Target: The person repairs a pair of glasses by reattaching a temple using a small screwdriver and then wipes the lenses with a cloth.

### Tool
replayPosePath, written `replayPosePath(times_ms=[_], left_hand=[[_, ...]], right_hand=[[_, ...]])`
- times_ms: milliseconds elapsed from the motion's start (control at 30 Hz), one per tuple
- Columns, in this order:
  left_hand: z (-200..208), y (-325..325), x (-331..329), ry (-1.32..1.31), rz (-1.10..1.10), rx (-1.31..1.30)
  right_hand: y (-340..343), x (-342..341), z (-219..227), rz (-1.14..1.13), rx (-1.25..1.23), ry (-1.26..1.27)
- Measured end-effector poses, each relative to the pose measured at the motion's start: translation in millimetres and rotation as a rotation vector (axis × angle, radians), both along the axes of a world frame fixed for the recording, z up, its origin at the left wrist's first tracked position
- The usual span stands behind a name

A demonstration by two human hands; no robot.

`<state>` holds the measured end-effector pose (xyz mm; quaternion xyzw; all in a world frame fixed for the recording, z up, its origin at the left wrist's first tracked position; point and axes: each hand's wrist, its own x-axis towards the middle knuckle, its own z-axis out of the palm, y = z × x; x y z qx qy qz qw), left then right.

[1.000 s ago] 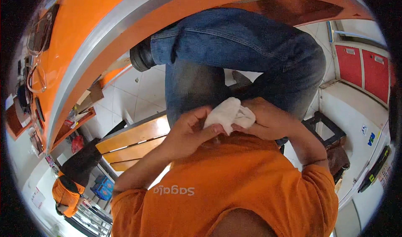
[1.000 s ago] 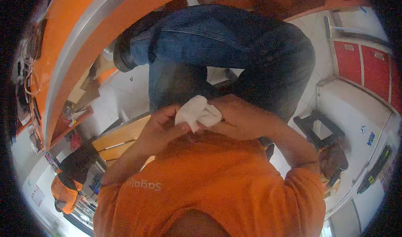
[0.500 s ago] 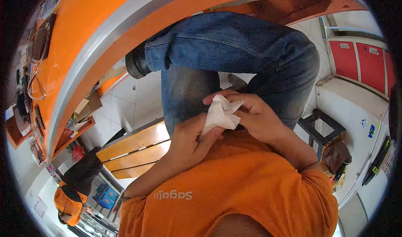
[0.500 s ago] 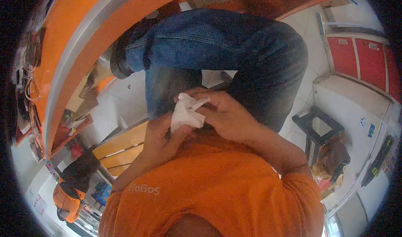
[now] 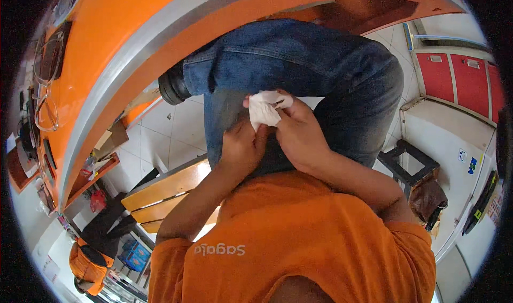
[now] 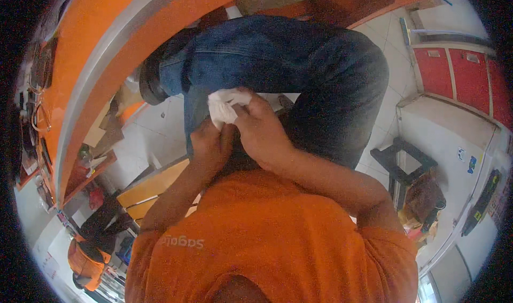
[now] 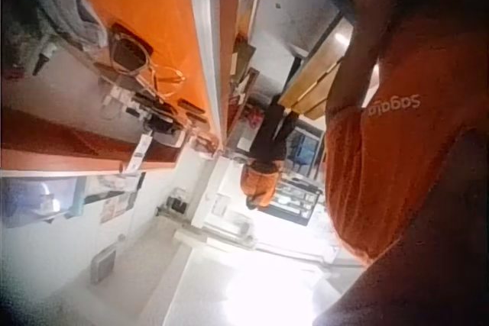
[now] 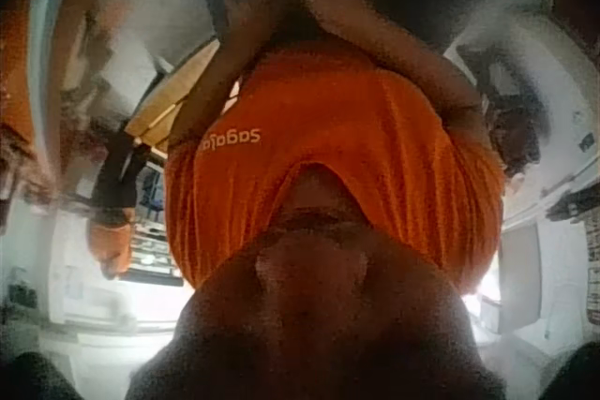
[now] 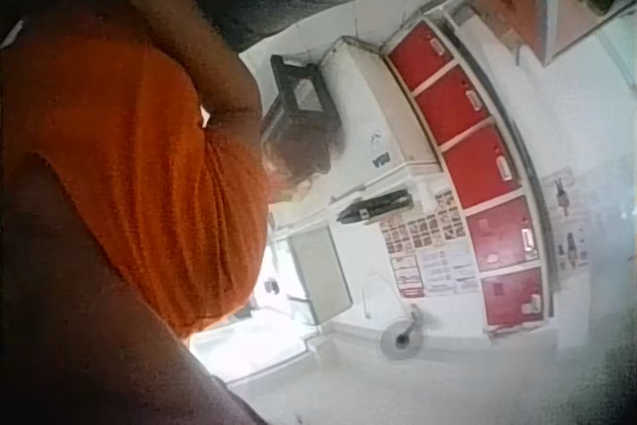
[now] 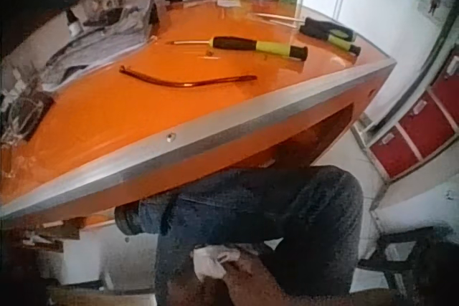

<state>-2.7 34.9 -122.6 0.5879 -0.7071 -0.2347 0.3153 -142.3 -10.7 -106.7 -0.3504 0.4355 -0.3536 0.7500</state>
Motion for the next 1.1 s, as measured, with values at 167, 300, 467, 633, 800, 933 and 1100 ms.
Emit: replayPosePath(times_ms=[167, 300, 467, 633, 800, 933, 1100], left_hand=[[2, -5, -3, -0.012, -0.019, -0.019], [-3, -12, -3, -0.049, -0.035, -0.009], [0, -33, -1, -0.017, -0.091, -0.012], [36, -33, 0, 0.550, -0.011, 0.415], [60, -30, 16, 0.142, -0.184, 0.534], [72, -26, 12, -0.236, -0.336, 0.442], [63, 0, 14, -0.340, -0.461, 0.452]], right_hand=[[-3, 1, 0, -0.029, 0.146, -0.128], [-14, 0, 1, -0.043, 0.174, -0.122], [-27, -3, -4, -0.091, 0.066, -0.014], [-42, -31, 38, 0.202, -0.243, 0.305], [-46, -59, 22, 0.372, -0.848, 0.579], [-45, -61, 41, 0.791, -0.962, 0.764], [-16, -62, 25, 0.956, -1.249, 0.700]])
